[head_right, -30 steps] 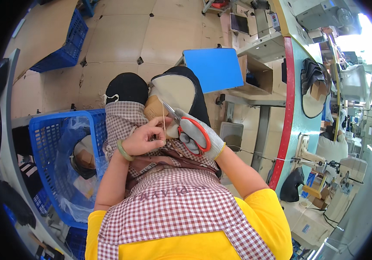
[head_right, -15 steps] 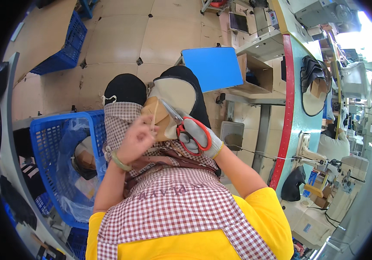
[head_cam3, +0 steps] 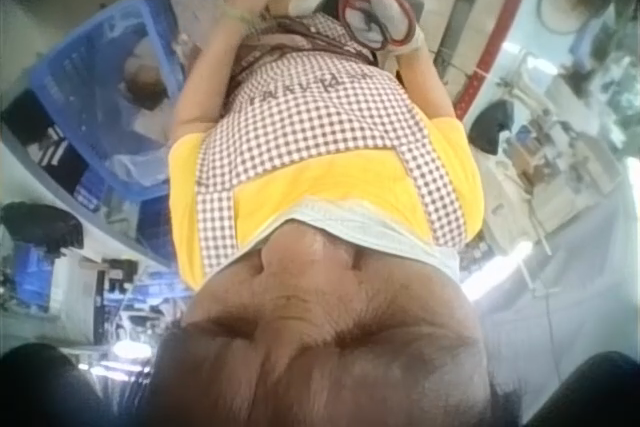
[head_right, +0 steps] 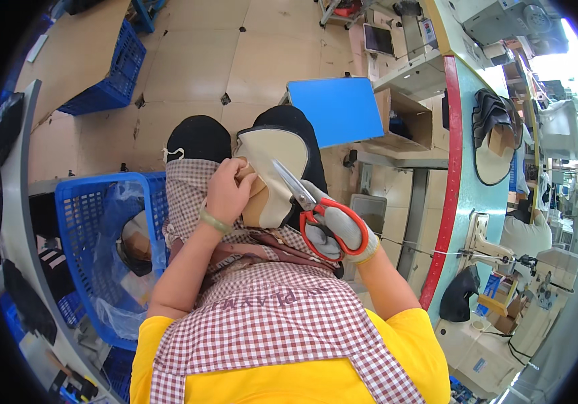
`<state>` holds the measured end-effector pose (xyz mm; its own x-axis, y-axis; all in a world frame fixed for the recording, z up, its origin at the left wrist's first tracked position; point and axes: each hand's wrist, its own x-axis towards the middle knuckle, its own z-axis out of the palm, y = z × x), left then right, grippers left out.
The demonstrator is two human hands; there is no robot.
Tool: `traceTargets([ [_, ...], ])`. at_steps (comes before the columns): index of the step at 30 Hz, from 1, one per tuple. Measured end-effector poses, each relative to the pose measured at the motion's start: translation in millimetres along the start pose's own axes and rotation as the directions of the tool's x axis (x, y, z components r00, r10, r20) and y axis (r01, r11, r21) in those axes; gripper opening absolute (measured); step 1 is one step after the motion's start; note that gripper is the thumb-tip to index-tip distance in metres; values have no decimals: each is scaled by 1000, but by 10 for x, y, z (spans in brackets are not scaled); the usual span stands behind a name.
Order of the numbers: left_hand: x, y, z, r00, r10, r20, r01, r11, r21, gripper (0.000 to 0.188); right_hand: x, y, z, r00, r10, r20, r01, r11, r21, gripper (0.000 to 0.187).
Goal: The person is using scissors to trim excess material and threads from the interior and edges of a beige shoe upper.
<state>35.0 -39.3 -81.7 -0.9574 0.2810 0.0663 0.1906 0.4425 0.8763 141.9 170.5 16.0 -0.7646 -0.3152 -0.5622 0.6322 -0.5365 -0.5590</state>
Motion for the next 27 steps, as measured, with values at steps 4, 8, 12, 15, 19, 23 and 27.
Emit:
traceTargets([
  [4,-160,152,40,997,71,-22,-71,997,4,18,139,-133,66,970,-86,228,137,966,-217,81],
  [8,-152,236,127,982,180,63,-179,983,-29,20,358,138,-274,984,76,-158,-133,909,-394,67],
  [12,44,137,182,975,0,222,-12,999,52,27,348,235,-285,997,33,-68,-43,989,-144,65],
  [15,0,112,263,989,37,142,-25,996,-84,24,296,299,-319,997,11,-79,-21,992,-126,67],
  [19,-67,53,327,999,44,18,-43,996,-76,16,174,236,-146,991,-4,-134,-27,974,-225,68],
  [23,-101,99,318,982,-177,70,190,901,-390,12,103,257,-180,995,24,-97,-51,958,-283,72],
  [27,-126,58,324,931,-334,149,359,759,-542,13,70,299,-190,995,71,-63,-83,974,-213,74],
])
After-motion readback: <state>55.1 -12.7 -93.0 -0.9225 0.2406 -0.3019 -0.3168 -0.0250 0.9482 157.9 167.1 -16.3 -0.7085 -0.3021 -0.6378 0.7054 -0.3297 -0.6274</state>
